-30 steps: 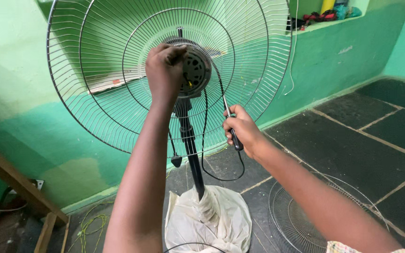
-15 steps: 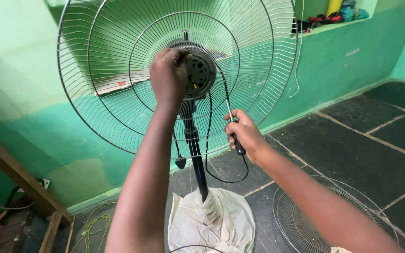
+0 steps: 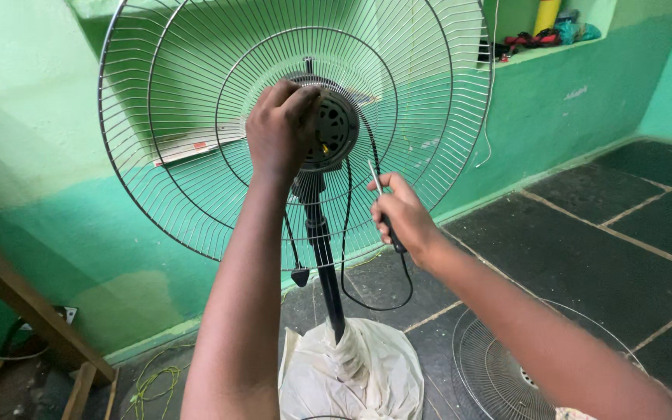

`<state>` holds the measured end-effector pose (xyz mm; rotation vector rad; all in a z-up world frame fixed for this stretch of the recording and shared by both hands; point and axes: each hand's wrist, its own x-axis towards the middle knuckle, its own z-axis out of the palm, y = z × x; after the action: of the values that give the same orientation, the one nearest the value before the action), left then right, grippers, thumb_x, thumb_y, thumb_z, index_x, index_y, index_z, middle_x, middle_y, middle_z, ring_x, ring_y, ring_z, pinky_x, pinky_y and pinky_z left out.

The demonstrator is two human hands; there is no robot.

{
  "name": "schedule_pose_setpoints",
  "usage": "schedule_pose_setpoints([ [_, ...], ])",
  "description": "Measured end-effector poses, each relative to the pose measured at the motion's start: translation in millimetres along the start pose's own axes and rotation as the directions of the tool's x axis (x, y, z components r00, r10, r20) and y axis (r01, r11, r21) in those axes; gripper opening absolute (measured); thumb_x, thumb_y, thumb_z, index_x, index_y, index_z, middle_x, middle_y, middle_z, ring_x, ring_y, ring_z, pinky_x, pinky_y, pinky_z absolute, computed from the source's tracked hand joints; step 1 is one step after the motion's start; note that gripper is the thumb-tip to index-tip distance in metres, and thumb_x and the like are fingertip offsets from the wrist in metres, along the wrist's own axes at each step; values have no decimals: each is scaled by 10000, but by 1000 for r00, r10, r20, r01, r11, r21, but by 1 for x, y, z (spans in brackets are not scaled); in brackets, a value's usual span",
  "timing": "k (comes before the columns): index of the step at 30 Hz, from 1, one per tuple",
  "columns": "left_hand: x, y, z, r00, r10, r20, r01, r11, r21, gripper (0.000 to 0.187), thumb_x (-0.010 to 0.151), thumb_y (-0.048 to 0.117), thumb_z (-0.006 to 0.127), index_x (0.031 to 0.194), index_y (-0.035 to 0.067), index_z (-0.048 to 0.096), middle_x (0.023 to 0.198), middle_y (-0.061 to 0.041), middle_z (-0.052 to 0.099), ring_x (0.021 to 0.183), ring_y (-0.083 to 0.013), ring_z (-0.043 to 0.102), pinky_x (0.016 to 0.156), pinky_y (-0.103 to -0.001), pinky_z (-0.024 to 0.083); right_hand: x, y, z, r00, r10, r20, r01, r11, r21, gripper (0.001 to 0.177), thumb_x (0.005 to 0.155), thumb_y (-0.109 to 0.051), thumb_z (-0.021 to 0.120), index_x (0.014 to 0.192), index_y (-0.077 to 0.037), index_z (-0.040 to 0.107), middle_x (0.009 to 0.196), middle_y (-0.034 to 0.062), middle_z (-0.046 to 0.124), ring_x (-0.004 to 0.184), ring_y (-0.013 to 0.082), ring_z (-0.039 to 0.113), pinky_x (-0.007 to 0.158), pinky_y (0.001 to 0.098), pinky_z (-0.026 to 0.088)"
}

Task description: The person uses a screwdriver to tighten screws on the central hub of a standing fan. They repeatedly adjust the screwdriver and reposition their hands to secure the fan's internal components.

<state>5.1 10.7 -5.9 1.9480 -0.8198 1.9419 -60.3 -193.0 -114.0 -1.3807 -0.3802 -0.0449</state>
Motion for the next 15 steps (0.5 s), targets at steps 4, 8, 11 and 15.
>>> schedule_pose_setpoints([
  [4,0,-6,-2,999,30,22,-31,999,25,123,912,196,791,1033,176,793,951,23,696,867,-199,681,675,-360,551,21,-18,1,991,-116,69,123,986,-110,342,903,-121,476,1240,-64,490,756,15,544,568,84,495,463,264,428],
  [8,-1,-8,-2,999,32,10,-32,999,18,131,922,208,799,1053,211,802,948,44,701,873,-177,690,664,-347,554,56,-49,8,968,-216,129,252,829,-499,471,956,-200,525,1420,-120,498,830,52,635,623,149,593,536,318,509],
  [11,-2,-10,-2,999,40,1,-40,999,5,175,885,211,801,1060,218,805,945,50,705,873,-182,691,675,-346,559,70,-67,13,853,-479,207,470,531,-705,447,980,-216,590,1409,-95,562,988,129,717,813,243,699,717,388,553],
  [15,-2,-12,-3,999,46,2,-46,999,18,200,874,213,795,1074,228,805,953,50,702,891,-173,695,679,-339,561,71,-84,21,859,-456,233,438,418,-796,375,947,-206,604,1305,-97,640,1027,184,739,944,347,727,844,450,549],
])
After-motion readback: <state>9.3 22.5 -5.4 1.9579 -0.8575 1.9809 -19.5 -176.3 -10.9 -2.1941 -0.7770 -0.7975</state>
